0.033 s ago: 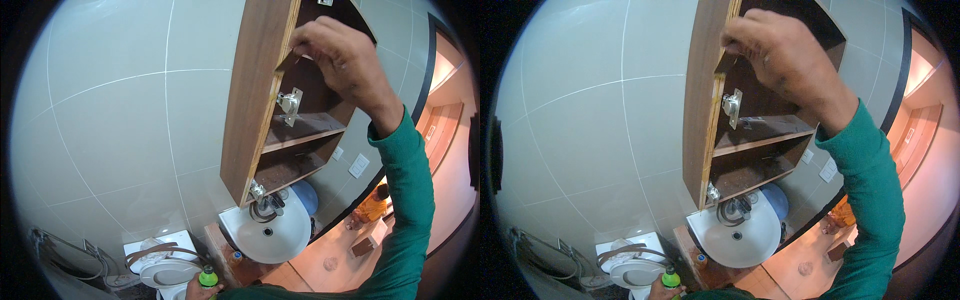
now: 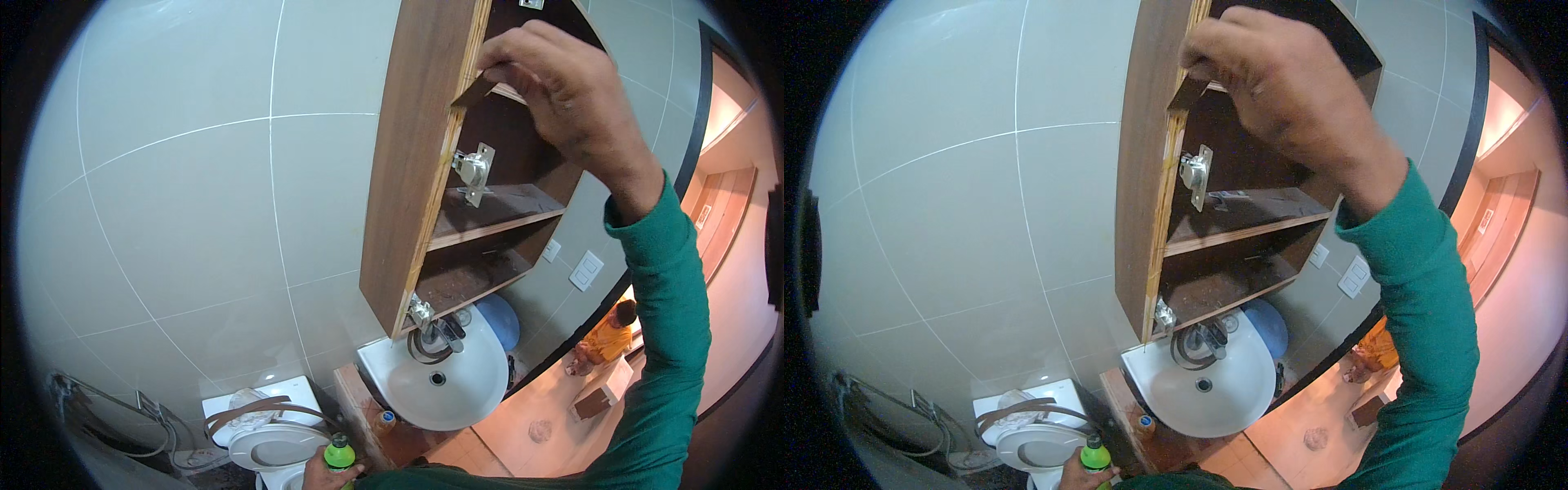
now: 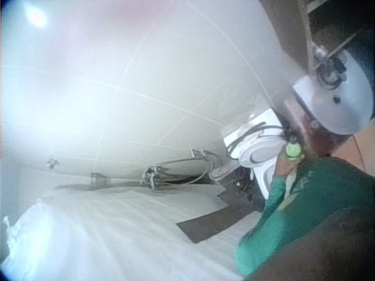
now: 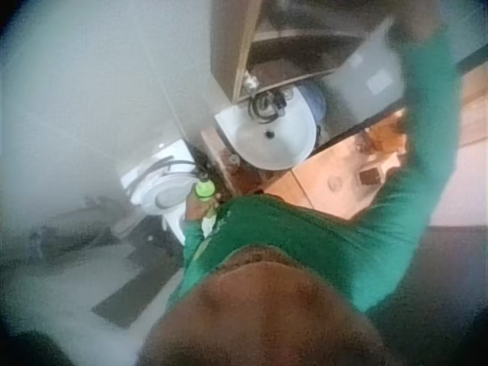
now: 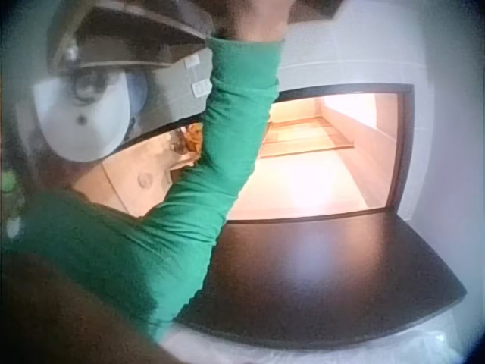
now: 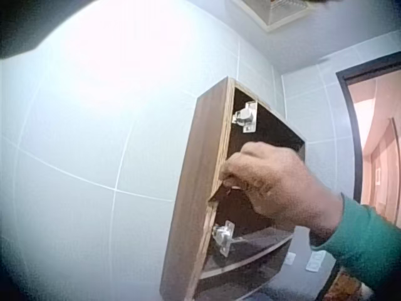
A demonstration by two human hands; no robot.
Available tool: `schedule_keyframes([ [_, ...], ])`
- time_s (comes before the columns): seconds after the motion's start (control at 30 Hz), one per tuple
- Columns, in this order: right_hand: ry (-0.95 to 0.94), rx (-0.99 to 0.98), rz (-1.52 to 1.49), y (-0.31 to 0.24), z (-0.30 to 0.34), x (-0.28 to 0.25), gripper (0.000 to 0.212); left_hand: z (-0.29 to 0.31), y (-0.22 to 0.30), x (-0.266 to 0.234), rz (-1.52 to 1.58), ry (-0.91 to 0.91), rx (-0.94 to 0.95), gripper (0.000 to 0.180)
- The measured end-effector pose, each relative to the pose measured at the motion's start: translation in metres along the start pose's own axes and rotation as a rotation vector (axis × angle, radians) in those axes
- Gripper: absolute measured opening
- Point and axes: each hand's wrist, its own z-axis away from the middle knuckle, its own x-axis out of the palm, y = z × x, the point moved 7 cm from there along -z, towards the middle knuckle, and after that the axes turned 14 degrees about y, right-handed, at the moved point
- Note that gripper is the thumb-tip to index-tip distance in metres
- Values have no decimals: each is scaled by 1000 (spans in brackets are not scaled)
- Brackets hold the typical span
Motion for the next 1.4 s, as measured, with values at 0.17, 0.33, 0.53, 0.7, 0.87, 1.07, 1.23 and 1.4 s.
schedule_keyframes([
  [0.17,-123,-29,-31,-10,-12,-14,20,5,12,-8,22,14,-66,46],
  [0.33,-172,-59,-211,-22,0,11,13,1,4,-6,73,9,-88,46],
  [0.53,-241,34,-309,-23,6,29,12,-4,8,0,51,9,-31,47],
  [0.7,-185,-4,-146,-16,9,29,16,-3,8,2,78,-22,-43,46],
  [0.87,-64,-5,-128,4,6,18,18,-4,20,-5,-5,-11,-84,49],
  [1.07,-131,36,-186,6,-5,11,11,-5,52,-9,-87,34,-125,54],
  [1.23,-144,43,-245,-2,6,24,6,-9,7,2,69,-45,-110,55],
  [1.4,37,32,-148,21,1,13,6,-10,12,9,87,-68,-145,54],
])
